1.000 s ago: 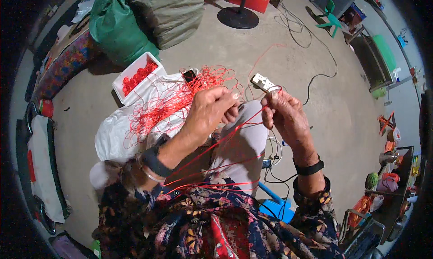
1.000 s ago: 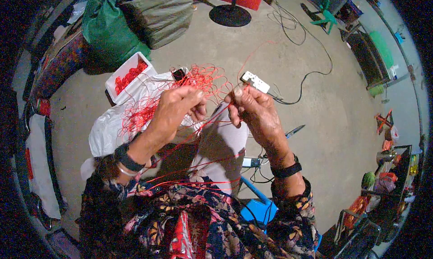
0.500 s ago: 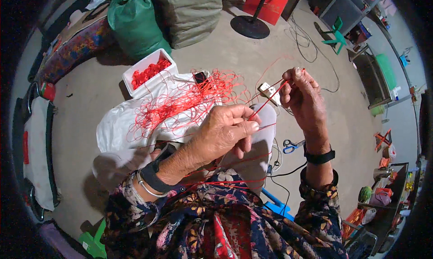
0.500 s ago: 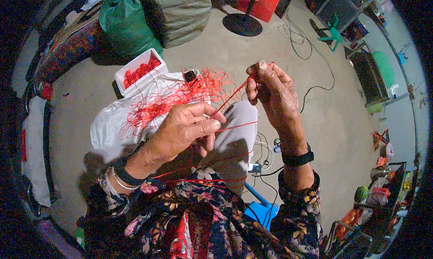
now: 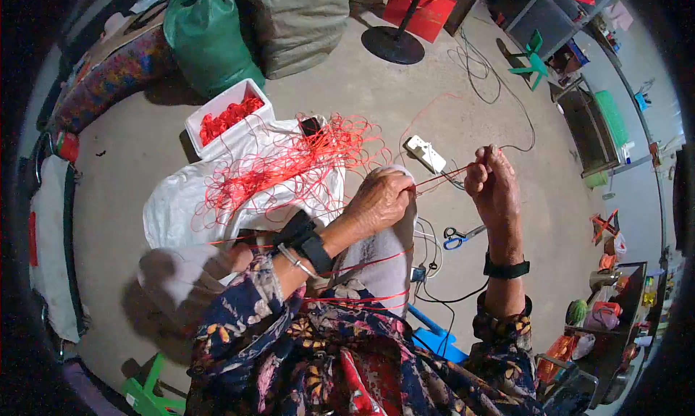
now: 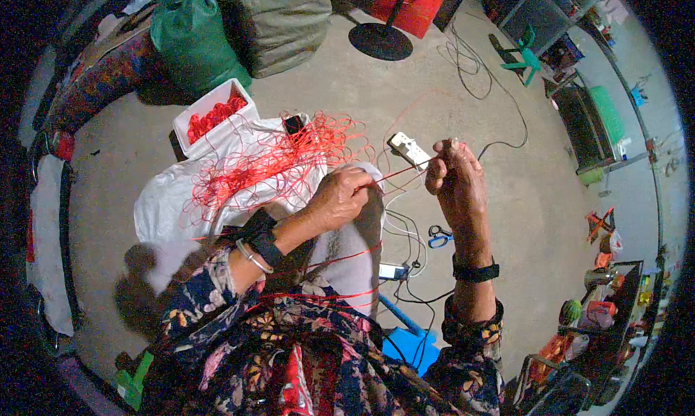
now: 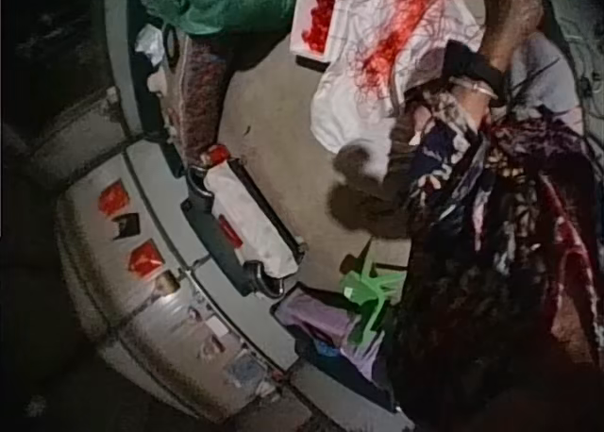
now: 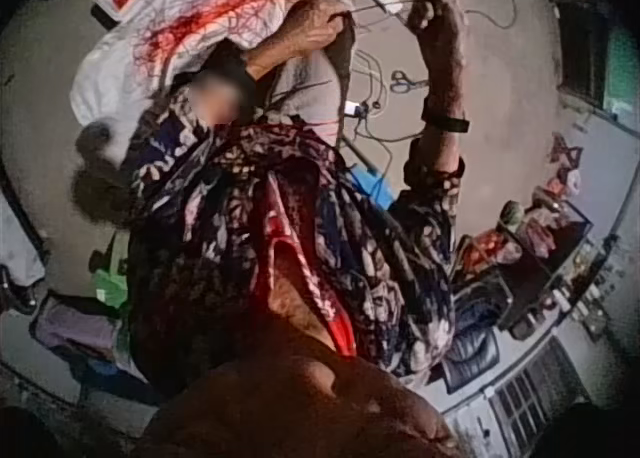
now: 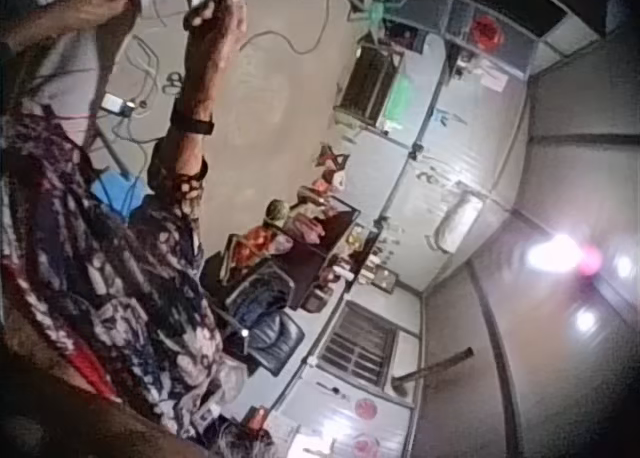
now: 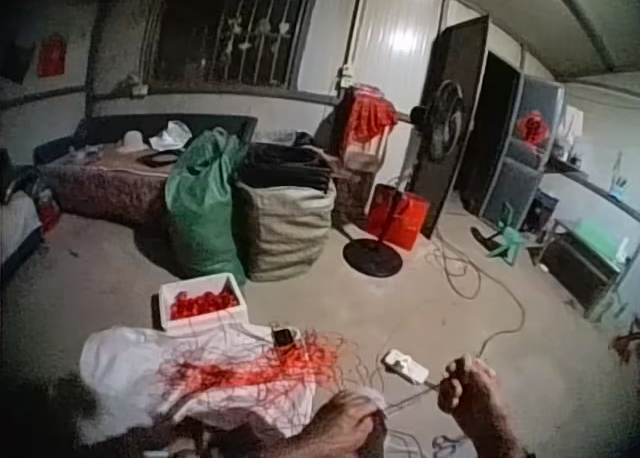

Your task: The recorder winds a long red thread onto a plastic bottle which is used to bundle tissue packs.

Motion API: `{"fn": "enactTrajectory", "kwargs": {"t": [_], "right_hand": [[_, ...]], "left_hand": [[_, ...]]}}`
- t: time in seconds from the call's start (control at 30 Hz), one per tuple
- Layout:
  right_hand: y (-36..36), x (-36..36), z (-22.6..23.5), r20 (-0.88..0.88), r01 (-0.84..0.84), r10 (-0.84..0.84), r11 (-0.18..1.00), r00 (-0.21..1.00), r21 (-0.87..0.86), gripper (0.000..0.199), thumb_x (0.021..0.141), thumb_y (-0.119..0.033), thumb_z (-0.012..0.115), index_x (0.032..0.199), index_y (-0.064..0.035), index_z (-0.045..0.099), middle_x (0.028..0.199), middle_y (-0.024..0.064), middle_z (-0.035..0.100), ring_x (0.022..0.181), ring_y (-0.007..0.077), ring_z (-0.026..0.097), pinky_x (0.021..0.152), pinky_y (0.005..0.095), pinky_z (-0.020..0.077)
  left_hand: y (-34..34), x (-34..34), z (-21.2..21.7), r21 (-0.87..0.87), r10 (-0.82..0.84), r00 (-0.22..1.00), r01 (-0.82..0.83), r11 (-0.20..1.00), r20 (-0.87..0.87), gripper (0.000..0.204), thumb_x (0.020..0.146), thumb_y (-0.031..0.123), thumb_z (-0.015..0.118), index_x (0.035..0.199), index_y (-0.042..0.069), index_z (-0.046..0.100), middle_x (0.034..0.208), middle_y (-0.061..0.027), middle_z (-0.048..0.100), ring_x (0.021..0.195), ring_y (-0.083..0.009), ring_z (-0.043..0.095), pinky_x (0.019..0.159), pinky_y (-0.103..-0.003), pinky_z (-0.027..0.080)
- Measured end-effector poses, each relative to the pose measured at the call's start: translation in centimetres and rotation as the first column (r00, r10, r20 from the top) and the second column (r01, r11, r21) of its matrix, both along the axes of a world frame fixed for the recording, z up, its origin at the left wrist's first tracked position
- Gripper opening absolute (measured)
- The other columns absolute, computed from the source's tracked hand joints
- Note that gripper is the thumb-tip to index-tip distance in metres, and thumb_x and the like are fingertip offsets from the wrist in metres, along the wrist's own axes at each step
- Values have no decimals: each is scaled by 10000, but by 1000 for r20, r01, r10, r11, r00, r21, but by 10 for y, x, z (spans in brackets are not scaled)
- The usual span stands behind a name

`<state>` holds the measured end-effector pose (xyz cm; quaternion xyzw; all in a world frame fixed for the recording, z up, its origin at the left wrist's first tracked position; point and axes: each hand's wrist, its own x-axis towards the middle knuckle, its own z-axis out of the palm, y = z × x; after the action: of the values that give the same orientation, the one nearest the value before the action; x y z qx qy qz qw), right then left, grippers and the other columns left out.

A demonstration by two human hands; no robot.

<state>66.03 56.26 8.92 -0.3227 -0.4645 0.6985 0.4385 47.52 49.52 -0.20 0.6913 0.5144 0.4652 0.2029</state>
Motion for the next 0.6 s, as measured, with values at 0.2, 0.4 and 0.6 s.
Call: {"fn": "enactTrajectory", "kwargs": {"t": [0.2,0.4,0.6], "right_hand": [[1,5,-9,-38,30,-31,999,999,-32,244,955,-286,460,904,-52,508,612,-32,436,513,55,387,470,184,319],[-6,21,-14,17,-59,59,997,998,46,260,928,-312,501,886,-56,489,609,-30,425,480,56,375,422,176,320],[-8,-1,-11,1,-174,175,979,985,102,296,922,-356,499,827,-78,461,561,-42,363,466,57,344,387,195,303]], "left_hand": [[-1,48,-52,-214,-390,907,354,911,-158,172,750,82,478,803,1,621,737,-186,616,726,-336,614,693,-416,496],[-75,38,-19,-490,-364,654,747,450,663,243,887,184,445,867,-14,584,734,-58,615,644,-164,590,622,-304,496],[-156,-29,17,-635,-311,861,507,583,402,370,948,316,449,892,-23,588,759,-80,616,677,-191,591,621,-321,467]]}}
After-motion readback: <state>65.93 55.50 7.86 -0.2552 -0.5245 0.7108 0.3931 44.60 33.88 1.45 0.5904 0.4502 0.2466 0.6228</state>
